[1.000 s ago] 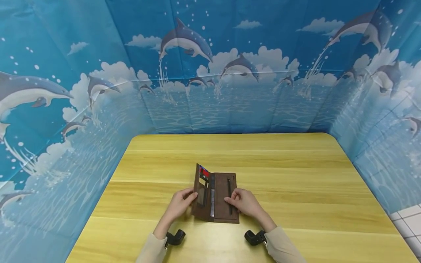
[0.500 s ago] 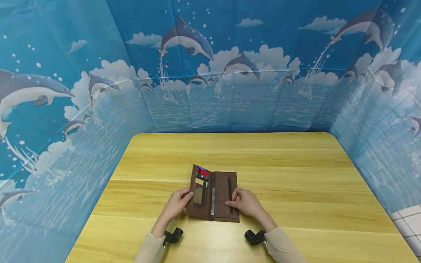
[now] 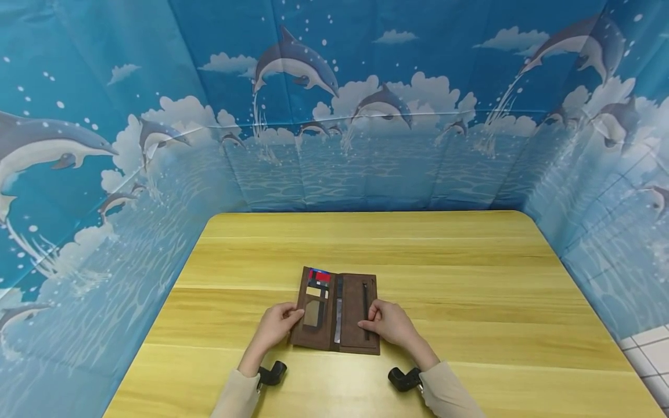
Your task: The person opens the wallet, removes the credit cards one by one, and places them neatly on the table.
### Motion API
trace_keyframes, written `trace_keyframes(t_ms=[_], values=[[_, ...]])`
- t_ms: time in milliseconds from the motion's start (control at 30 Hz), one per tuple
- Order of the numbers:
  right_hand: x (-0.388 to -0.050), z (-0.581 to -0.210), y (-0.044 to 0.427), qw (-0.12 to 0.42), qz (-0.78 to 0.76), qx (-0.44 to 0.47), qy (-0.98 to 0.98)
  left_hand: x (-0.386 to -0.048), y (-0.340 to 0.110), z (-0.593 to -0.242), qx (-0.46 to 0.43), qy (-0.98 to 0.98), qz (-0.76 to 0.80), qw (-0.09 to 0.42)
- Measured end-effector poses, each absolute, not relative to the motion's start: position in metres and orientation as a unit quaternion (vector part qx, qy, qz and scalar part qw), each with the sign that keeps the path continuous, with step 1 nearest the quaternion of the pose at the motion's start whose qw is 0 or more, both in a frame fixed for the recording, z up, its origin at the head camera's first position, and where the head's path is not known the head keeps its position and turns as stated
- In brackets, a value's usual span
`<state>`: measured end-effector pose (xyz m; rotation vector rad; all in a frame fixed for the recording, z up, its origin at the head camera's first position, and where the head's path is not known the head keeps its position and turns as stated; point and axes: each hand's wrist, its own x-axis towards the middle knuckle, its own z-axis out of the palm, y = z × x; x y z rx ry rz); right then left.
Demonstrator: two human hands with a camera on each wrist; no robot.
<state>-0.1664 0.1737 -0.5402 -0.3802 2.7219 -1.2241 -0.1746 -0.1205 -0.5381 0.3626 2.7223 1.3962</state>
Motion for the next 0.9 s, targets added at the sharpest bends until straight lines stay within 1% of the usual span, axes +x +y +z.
trace_keyframes(t_ms=[167,533,900], values=[[-0.1653,-0.5411,0.1726,0.067,-0.405,-0.123,0.904,-0.1729,-0.1227,-0.5376,0.106,0.901,0.421,0.023],[-0.1646,-0.5424,0.1716,0.068,-0.401,-0.105,0.908,-0.1724,-0.1236,-0.5393,0.049,0.928,0.368,0.005],[-0.1665,-0.5443,0.1717,0.064,-0.397,-0.097,0.91,-0.1749,-0.1232,-0.5369,0.03,0.942,0.334,0.015]])
